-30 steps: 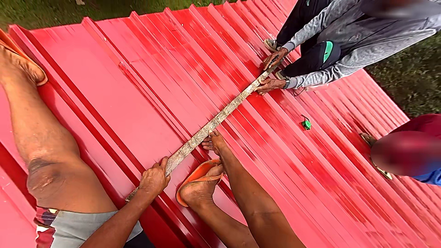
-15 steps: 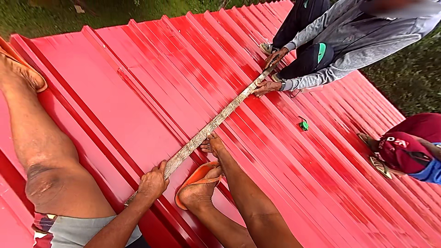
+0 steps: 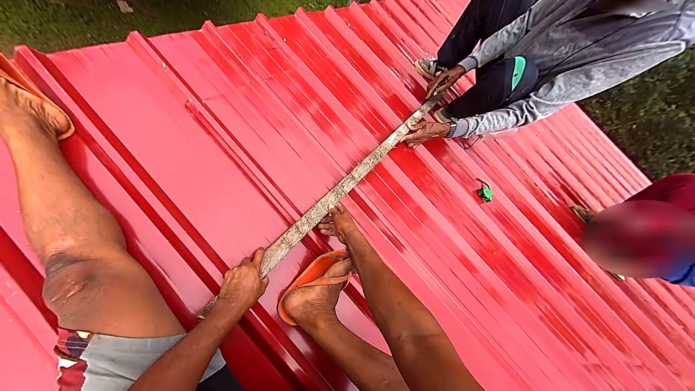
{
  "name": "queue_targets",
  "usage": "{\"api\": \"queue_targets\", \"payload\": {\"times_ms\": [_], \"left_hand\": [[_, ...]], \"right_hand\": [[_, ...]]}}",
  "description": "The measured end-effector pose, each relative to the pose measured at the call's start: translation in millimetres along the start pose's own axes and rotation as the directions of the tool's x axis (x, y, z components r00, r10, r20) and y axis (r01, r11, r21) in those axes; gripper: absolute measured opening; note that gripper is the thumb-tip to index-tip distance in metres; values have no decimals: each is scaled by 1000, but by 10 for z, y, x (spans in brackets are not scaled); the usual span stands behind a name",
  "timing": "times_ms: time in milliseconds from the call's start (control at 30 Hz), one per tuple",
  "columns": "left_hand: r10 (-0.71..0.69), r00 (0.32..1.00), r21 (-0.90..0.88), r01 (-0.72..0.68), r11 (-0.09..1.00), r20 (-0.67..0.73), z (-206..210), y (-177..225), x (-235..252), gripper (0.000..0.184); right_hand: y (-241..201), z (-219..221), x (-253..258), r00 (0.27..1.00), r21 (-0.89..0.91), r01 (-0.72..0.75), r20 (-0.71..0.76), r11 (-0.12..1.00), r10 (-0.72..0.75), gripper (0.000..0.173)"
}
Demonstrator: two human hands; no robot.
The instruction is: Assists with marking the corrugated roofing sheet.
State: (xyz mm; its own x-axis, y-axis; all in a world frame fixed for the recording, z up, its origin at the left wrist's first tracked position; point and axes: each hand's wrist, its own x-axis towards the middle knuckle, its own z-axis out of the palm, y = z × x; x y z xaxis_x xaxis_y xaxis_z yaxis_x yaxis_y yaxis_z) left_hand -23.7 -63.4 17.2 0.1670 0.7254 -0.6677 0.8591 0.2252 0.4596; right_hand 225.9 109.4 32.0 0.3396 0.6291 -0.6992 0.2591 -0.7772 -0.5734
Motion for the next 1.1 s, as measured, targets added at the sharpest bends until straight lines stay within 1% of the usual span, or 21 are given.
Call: {"api": "queue_targets", "payload": {"times_ms": [600, 800, 933, 1100], "left_hand": [[-11, 1000, 27, 11, 1000, -5, 4, 8, -5, 75], [-27, 1000, 29, 27, 999, -15, -1, -13, -3, 75], [-4, 1000, 34, 4, 999, -8, -14, 60, 16, 75], [-3, 1000, -19, 2, 1000, -10, 6, -26, -5, 74]], "right_hand": [[-20, -12, -34, 1000, -7, -2, 6, 1000, 2, 37], [-37, -11, -16, 999, -39, -10, 37, 999, 11, 39], [-26, -164, 51, 999, -47, -17, 30, 999, 18, 39], [26, -117, 103, 996, -65, 25, 82, 998, -20, 42]]}}
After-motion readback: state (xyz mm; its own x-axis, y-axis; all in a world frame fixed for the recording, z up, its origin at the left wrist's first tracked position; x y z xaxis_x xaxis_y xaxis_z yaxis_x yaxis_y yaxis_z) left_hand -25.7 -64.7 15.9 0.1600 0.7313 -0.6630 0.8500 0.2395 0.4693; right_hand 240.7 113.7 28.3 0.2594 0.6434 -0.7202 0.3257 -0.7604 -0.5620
